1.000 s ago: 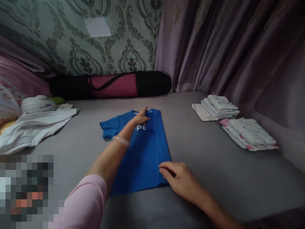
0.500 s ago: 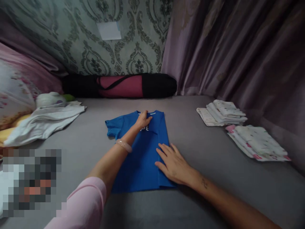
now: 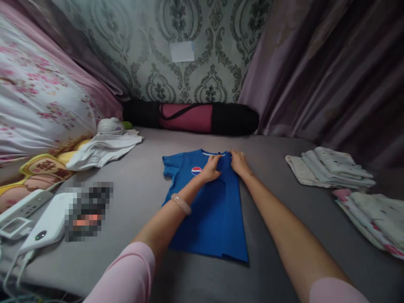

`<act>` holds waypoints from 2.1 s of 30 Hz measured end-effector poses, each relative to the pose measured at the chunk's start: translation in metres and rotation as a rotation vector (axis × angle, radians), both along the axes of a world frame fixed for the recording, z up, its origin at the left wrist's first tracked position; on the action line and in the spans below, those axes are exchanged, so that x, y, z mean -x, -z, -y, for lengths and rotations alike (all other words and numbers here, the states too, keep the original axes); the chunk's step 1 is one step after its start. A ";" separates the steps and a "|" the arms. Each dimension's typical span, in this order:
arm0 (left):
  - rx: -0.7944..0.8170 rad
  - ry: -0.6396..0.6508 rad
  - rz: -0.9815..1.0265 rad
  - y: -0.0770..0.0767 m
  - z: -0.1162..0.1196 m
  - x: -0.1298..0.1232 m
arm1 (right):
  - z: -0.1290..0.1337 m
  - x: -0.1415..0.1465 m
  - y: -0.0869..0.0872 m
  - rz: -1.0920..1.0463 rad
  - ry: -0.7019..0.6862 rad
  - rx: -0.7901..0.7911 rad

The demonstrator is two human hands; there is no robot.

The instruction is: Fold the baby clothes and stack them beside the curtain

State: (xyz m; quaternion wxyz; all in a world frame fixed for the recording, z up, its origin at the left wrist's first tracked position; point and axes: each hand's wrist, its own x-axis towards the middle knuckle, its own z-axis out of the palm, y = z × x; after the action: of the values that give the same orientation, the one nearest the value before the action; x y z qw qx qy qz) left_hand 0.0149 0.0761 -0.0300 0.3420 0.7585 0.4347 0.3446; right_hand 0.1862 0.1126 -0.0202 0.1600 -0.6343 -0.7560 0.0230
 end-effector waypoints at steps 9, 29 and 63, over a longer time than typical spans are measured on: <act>0.010 -0.253 -0.242 -0.010 0.016 -0.007 | -0.003 -0.007 0.011 -0.044 0.156 -0.015; -0.344 0.358 -0.703 -0.024 0.192 -0.024 | 0.035 0.031 0.026 0.135 -0.001 0.045; -0.155 -0.011 -0.090 -0.045 0.292 0.095 | 0.043 0.074 -0.009 0.053 -0.197 -0.057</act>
State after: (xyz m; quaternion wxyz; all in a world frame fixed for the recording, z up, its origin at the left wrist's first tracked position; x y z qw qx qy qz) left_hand -0.0797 -0.2161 0.0153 0.2605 0.7951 0.4257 0.3446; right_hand 0.1125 0.0695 -0.0110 0.1548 -0.5526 -0.8189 0.0005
